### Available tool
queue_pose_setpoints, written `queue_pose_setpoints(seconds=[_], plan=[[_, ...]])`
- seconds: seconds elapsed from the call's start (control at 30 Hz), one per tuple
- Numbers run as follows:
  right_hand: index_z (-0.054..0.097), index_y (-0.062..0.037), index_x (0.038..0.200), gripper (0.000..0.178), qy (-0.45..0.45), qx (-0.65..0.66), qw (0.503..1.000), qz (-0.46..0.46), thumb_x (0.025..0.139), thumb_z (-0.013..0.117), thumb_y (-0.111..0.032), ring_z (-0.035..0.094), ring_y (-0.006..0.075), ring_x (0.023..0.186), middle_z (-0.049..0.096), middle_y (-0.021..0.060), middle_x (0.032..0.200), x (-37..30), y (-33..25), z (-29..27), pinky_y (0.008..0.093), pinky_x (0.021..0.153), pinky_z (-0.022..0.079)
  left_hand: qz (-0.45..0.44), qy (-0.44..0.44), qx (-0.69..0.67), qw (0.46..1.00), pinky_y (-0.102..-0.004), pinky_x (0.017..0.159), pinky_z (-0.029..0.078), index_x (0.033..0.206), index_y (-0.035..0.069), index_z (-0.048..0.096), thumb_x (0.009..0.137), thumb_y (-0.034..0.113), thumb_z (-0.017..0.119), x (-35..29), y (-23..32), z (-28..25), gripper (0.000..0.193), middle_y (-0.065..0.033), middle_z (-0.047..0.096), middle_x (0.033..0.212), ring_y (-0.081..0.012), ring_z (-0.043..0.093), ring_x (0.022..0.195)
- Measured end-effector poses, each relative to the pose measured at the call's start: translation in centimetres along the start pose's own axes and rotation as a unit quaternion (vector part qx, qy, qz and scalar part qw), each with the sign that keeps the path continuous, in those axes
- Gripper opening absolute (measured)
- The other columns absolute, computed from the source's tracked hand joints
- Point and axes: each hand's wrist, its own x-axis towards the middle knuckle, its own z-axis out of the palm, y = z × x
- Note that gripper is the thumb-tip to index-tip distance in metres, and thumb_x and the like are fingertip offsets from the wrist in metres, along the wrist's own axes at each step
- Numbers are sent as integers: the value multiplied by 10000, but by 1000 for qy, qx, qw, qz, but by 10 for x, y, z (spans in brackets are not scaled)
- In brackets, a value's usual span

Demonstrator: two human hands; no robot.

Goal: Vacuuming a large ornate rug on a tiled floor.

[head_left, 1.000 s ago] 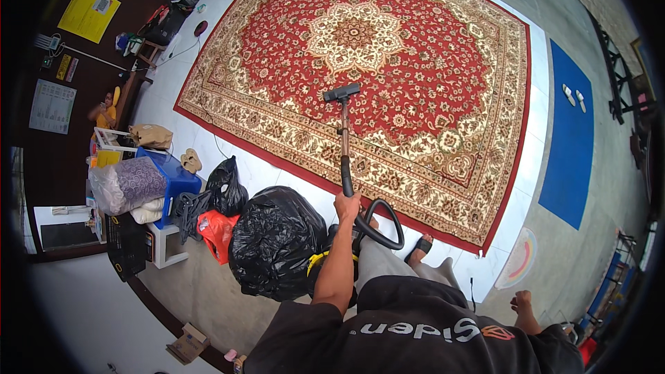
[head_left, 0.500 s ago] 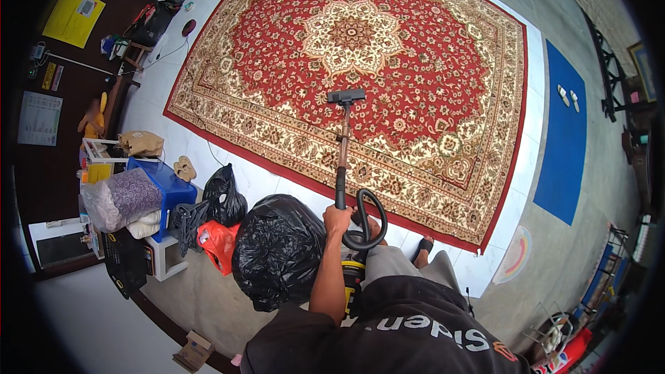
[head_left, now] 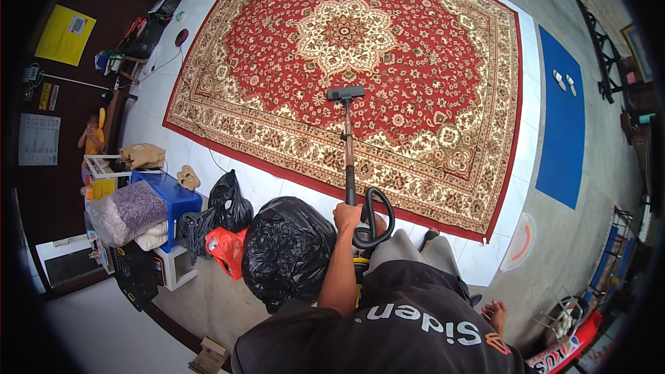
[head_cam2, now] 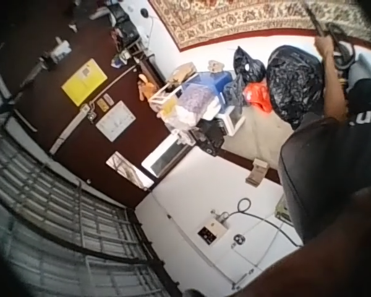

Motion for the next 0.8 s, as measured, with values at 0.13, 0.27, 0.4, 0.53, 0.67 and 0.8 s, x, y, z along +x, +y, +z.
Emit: queue_pose_setpoints(seconds=[0.13,0.27,0.4,0.53,0.67,0.8], plan=[[561,-100,1055,185,-53,-138,987,59,948,572,-250,661,248,741,654,101,897,2,23,20,416,655,543,-13,-70,-51,996,-447,699,591,959,-51,724,772,253,698,56,73,-17,359,-283,709,922,-381,725,810],[574,-73,1099,266,-149,-255,955,-24,925,617,-270,658,224,743,662,96,920,-6,0,58,382,670,552,-38,-40,-49,997,-449,718,584,1048,-57,711,814,207,629,123,145,-46,362,-220,721,938,-337,724,803],[579,-77,1089,277,-163,-122,979,-30,923,632,-293,677,225,760,662,93,911,-13,-5,39,370,668,553,14,-32,-34,999,-439,725,581,949,-91,720,782,216,669,55,119,-12,354,-231,724,834,-338,733,803],[566,-69,1113,311,-98,-91,991,20,926,637,-308,689,252,797,665,122,902,11,29,-6,382,680,554,-34,-57,35,997,-447,885,554,985,-19,750,786,307,685,-69,33,22,387,-281,711,1020,-402,697,995],[550,-43,1172,419,-125,-184,974,42,943,596,-391,685,289,862,668,169,963,30,14,3,441,714,553,-58,-46,15,997,-457,838,557,915,-16,758,787,331,716,-78,33,8,372,-256,726,908,-394,714,912],[521,-29,1345,712,-253,-355,898,64,925,543,-603,655,297,1082,665,188,1129,66,-6,105,394,908,519,-15,-34,-46,998,-403,716,567,808,-31,750,758,274,716,-59,77,-11,310,-191,723,734,-313,736,738]])
